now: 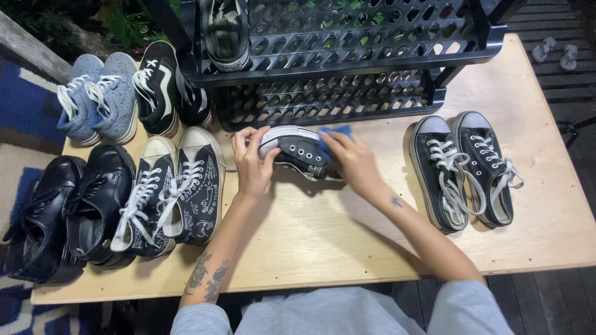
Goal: The person unlaces a black sneaker, then relaces it with white laces. They place the finished shoe on a black plastic shoe rack and proceed to wipe the shoe with a blue cloth.
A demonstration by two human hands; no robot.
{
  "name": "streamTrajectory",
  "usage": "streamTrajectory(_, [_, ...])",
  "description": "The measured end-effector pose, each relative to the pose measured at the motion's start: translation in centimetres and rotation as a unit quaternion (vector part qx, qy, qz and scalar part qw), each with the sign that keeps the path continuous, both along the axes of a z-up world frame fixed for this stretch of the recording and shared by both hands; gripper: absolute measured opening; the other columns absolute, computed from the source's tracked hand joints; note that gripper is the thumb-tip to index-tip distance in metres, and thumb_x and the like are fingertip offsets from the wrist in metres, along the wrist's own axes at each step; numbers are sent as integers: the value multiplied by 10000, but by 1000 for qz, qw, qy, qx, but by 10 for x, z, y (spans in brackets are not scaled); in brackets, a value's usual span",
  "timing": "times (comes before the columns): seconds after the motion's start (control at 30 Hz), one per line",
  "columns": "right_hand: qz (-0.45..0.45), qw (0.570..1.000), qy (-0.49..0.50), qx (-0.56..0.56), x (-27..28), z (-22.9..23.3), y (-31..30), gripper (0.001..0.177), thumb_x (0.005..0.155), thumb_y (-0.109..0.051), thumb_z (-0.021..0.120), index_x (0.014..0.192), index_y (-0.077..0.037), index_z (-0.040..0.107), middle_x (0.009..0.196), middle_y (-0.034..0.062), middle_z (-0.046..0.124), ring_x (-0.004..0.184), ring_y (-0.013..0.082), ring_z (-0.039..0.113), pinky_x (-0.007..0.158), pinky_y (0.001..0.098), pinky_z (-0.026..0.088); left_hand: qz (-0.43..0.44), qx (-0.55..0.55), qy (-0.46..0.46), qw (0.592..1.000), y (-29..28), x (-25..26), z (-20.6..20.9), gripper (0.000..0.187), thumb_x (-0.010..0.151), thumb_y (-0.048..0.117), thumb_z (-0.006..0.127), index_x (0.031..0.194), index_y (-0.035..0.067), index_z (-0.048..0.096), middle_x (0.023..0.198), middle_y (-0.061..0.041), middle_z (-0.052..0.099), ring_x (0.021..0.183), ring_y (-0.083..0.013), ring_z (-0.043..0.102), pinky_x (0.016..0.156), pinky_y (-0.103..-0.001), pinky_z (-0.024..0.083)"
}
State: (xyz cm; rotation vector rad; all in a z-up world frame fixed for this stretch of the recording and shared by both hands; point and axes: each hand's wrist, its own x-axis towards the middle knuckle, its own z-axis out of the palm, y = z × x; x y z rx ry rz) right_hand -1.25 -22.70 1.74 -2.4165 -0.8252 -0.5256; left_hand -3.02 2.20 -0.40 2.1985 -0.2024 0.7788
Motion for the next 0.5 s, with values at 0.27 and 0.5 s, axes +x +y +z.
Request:
streamTrajectory(0.27, [-73,987,129,-65,-27,28,-79,393,890,-48,726,1280,-86,695,1186,122,699,1040,356,678,896,443,553,-34,26,-25,999,-6,8,-8,502,816,54,840,1279,27,648,1212,-159,531,1146,-347,536,1000,-455,461])
streamTrajectory(0.5, [68,997,-30,-10,-8,27,-4,665,778,31,709,1421,-103,602,1445,148,604,1197,386,635,1023,465,509,-88,7,11,996,-53,6,-20,535,778,62,818,1273,-7,627,1212,-169,548,1136,-354,563,987,-441,499])
